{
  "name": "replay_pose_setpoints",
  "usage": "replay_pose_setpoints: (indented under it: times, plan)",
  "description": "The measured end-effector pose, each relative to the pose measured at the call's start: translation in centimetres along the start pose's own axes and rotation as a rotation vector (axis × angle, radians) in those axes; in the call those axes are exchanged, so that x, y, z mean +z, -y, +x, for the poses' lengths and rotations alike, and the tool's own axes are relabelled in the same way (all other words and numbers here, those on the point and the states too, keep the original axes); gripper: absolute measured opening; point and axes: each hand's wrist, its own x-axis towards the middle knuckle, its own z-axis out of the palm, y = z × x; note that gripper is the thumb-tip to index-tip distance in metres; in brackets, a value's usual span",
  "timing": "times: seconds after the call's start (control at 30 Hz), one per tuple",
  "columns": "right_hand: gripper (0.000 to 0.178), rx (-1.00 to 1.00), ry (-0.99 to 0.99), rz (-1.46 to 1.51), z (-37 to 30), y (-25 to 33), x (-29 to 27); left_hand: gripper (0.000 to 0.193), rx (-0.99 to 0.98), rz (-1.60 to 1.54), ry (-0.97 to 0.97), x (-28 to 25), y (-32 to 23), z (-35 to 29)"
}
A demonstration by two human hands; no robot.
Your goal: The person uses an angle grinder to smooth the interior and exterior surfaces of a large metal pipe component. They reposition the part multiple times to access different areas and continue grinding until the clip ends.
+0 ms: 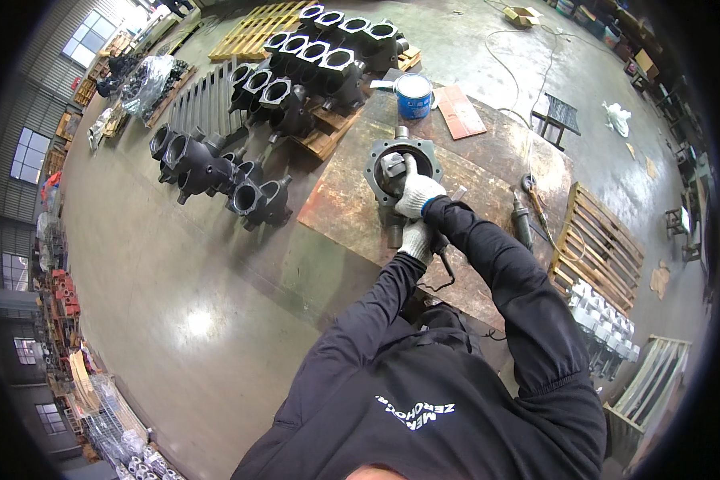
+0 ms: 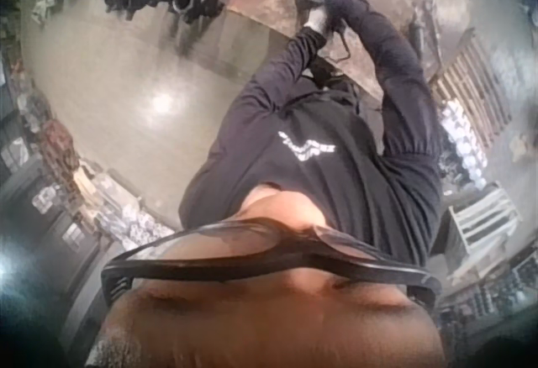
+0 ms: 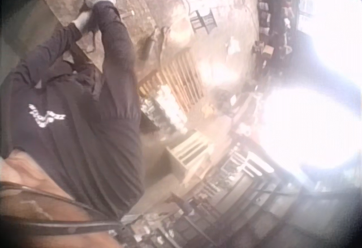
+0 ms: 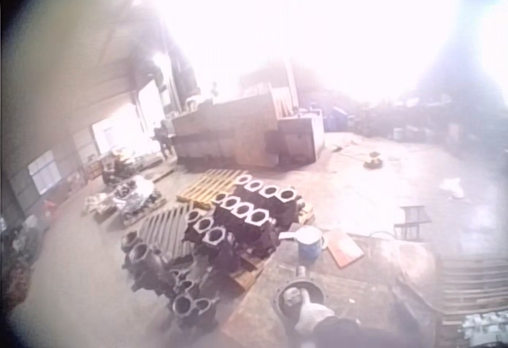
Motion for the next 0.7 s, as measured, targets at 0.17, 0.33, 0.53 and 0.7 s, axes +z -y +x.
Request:
replay_pose_setpoints:
  times: [0.17,0.33,0.53,0.7]
  plan:
    - [0.11,-0.126,0.112,-0.105,1.1,-0.6,-1.4,0.038,0.142,-0.058,0.037,-1.0,2.9,1.5]
    - [0.11,-0.198,0.047,0.038,-0.5,-3.4,-1.5,0.032,0.139,-0.333,-0.245,3.8,2.4,-0.2]
    - [0.108,-0.252,-0.01,0.148,-1.8,-5.5,-1.3,0.041,0.028,-0.017,-0.653,8.6,-1.5,-2.2]
    - [0.108,-0.266,0.026,0.138,-1.3,-5.5,-1.6,0.037,-0.094,-0.236,-0.626,7.5,-1.2,-1.8]
